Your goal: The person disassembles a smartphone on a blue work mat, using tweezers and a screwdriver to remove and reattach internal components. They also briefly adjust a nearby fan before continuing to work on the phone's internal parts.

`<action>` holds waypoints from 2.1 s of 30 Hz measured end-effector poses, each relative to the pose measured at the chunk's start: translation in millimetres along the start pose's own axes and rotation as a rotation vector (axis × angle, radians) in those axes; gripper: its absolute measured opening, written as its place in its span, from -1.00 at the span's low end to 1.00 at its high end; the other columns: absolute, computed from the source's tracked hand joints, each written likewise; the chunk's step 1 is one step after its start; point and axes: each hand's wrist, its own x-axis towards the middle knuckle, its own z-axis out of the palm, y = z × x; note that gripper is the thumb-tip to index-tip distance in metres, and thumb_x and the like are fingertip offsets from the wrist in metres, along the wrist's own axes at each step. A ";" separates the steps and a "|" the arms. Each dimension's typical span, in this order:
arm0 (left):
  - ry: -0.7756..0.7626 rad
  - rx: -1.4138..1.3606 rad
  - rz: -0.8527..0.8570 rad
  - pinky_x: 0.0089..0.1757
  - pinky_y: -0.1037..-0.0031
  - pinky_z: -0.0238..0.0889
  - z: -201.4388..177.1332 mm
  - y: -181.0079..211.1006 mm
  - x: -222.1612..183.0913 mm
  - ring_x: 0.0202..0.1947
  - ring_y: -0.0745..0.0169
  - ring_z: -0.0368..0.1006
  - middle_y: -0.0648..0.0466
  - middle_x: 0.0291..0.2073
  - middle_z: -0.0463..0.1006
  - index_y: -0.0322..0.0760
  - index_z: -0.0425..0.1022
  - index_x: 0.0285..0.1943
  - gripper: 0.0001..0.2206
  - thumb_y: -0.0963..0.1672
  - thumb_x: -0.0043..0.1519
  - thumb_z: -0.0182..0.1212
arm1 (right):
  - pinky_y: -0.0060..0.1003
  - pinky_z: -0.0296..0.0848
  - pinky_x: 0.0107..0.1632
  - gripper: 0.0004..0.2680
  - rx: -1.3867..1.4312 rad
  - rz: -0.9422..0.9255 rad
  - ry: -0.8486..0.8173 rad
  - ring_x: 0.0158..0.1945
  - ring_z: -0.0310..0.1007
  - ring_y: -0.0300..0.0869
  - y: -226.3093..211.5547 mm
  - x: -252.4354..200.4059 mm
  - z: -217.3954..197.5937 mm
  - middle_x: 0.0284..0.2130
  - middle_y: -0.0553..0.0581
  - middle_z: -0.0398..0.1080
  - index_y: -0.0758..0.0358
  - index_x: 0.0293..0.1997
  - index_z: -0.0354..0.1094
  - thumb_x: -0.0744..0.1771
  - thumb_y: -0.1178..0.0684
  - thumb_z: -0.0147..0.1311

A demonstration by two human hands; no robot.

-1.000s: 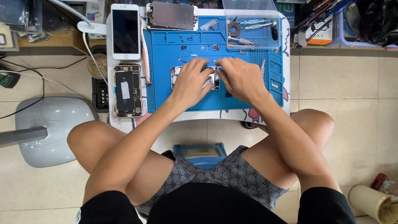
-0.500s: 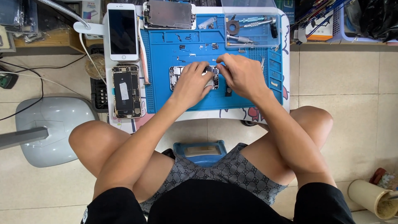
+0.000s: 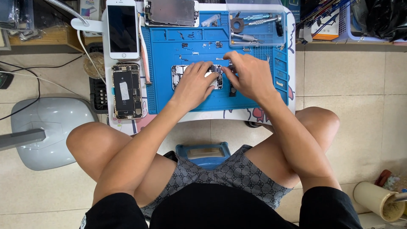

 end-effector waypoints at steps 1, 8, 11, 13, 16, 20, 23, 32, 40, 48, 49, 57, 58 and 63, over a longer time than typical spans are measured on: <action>0.000 -0.001 -0.001 0.26 -0.06 0.15 -0.2 0.2 0.1 0.32 -0.17 0.36 -0.14 0.23 0.45 -0.15 0.61 0.22 -0.68 -0.10 0.28 0.36 | -0.34 0.51 -0.31 -0.86 0.000 0.000 -0.001 -0.39 0.53 -0.16 0.1 0.4 0.1 -0.51 -0.02 0.45 0.12 0.13 0.42 0.45 0.05 0.14; -0.010 -0.020 0.001 0.27 -0.08 0.15 -2.7 -0.1 -0.2 0.32 -0.20 0.35 -0.16 0.24 0.45 -0.16 0.61 0.23 -0.66 -0.07 0.27 0.38 | -0.30 0.54 -0.25 -0.82 0.017 -0.003 -0.019 -0.29 0.59 -0.11 -0.1 1.4 -0.6 -0.40 0.03 0.53 0.11 0.16 0.41 0.43 0.04 0.17; -0.010 -0.017 0.004 0.27 -0.08 0.13 1.6 -0.8 -0.1 0.33 -0.19 0.34 -0.15 0.24 0.43 -0.16 0.60 0.23 -0.63 -0.04 0.26 0.40 | -0.27 0.56 -0.24 -0.79 0.004 0.005 -0.033 -0.27 0.61 -0.09 -1.9 0.9 -4.1 -0.38 0.05 0.56 0.12 0.17 0.40 0.41 0.04 0.22; -0.012 -0.013 -0.001 0.28 -0.08 0.12 3.6 -1.3 0.3 0.33 -0.18 0.34 -0.15 0.23 0.43 -0.15 0.60 0.24 -0.63 -0.04 0.26 0.40 | -0.24 0.57 -0.23 -0.78 0.001 0.004 -0.041 -0.25 0.63 -0.07 -1.7 1.7 -4.5 -0.37 0.08 0.58 0.13 0.17 0.40 0.40 0.07 0.25; -0.008 -0.011 -0.004 0.27 -0.08 0.13 4.8 -0.6 0.5 0.32 -0.18 0.34 -0.15 0.23 0.43 -0.16 0.61 0.21 -0.64 -0.04 0.25 0.42 | -0.27 0.57 -0.23 -0.78 0.032 0.000 -0.039 -0.23 0.64 -0.07 -0.4 2.5 -2.9 -0.31 0.11 0.60 0.12 0.17 0.39 0.39 0.10 0.24; 0.007 0.002 -0.001 0.27 -0.11 0.12 9.1 -1.2 0.2 0.32 -0.19 0.32 -0.15 0.22 0.41 -0.17 0.60 0.22 -0.63 -0.04 0.25 0.43 | -0.24 0.57 -0.25 -0.76 0.071 0.025 -0.052 -0.26 0.63 -0.06 -1.0 2.4 -3.7 -0.29 0.13 0.61 0.12 0.17 0.38 0.38 0.08 0.26; 0.011 0.012 0.004 0.27 -0.14 0.11 9.7 -1.7 -0.1 0.33 -0.18 0.31 -0.14 0.22 0.41 -0.17 0.59 0.23 -0.63 -0.04 0.26 0.42 | -0.26 0.57 -0.27 -0.77 0.033 0.043 -0.047 -0.28 0.64 -0.09 -0.6 2.6 -2.9 -0.29 0.11 0.61 0.11 0.17 0.38 0.39 0.06 0.25; 0.033 0.047 0.012 0.26 -0.18 0.12 15.8 -0.6 -2.9 0.34 -0.19 0.31 -0.15 0.24 0.39 -0.18 0.57 0.24 -0.61 -0.04 0.25 0.43 | -0.20 0.55 -0.29 -0.76 0.162 0.056 -0.067 -0.28 0.63 -0.01 1.9 1.7 0.2 -0.25 0.16 0.61 0.12 0.18 0.35 0.38 0.14 0.22; 0.060 0.066 0.019 0.25 -0.21 0.13 23.2 -3.3 -2.7 0.34 -0.22 0.31 -0.15 0.23 0.38 -0.17 0.57 0.24 -0.61 -0.03 0.26 0.44 | -0.26 0.54 -0.29 -0.75 0.052 0.037 -0.054 -0.27 0.62 -0.06 1.2 1.1 -1.6 -0.26 0.15 0.62 0.12 0.16 0.36 0.37 0.13 0.29; 0.064 0.062 0.024 0.25 -0.18 0.14 16.7 -1.5 -1.6 0.33 -0.20 0.31 -0.13 0.23 0.38 -0.15 0.57 0.23 -0.55 0.03 0.20 0.49 | -0.23 0.56 -0.25 -0.72 -0.007 0.021 -0.057 -0.20 0.62 -0.05 0.5 1.5 -1.8 -0.25 0.11 0.62 0.08 0.17 0.37 0.36 0.05 0.32; 0.064 0.061 0.024 0.25 -0.18 0.14 17.9 -1.8 -1.6 0.33 -0.20 0.31 -0.13 0.23 0.38 -0.15 0.57 0.23 -0.55 0.03 0.20 0.49 | -0.23 0.56 -0.25 -0.72 -0.007 0.021 -0.057 -0.20 0.62 -0.05 1.1 0.9 -1.2 -0.25 0.11 0.62 0.08 0.17 0.37 0.36 0.05 0.32; 0.054 0.051 0.022 0.26 -0.14 0.12 16.2 -2.5 -0.3 0.34 -0.16 0.31 -0.13 0.24 0.40 -0.15 0.58 0.23 -0.60 0.00 0.24 0.45 | -0.28 0.55 -0.24 -0.71 0.025 0.000 -0.038 -0.22 0.61 -0.10 0.9 1.8 0.3 -0.27 0.05 0.61 0.06 0.14 0.39 0.33 0.12 0.34; 0.053 0.051 0.021 0.26 -0.14 0.12 16.5 -1.7 -0.6 0.34 -0.16 0.31 -0.13 0.24 0.40 -0.15 0.58 0.23 -0.60 0.00 0.24 0.45 | -0.28 0.55 -0.24 -0.71 0.026 0.000 -0.039 -0.22 0.61 -0.10 1.9 1.0 1.1 -0.27 0.05 0.61 0.06 0.14 0.39 0.33 0.12 0.34; 0.047 0.034 0.021 0.26 -0.15 0.11 15.1 -2.2 0.2 0.34 -0.16 0.31 -0.12 0.26 0.41 -0.14 0.57 0.24 -0.60 -0.01 0.25 0.44 | -0.26 0.56 -0.26 -0.72 -0.063 0.017 -0.032 -0.25 0.60 -0.10 3.7 0.6 1.3 -0.30 0.05 0.61 0.05 0.15 0.37 0.35 0.06 0.35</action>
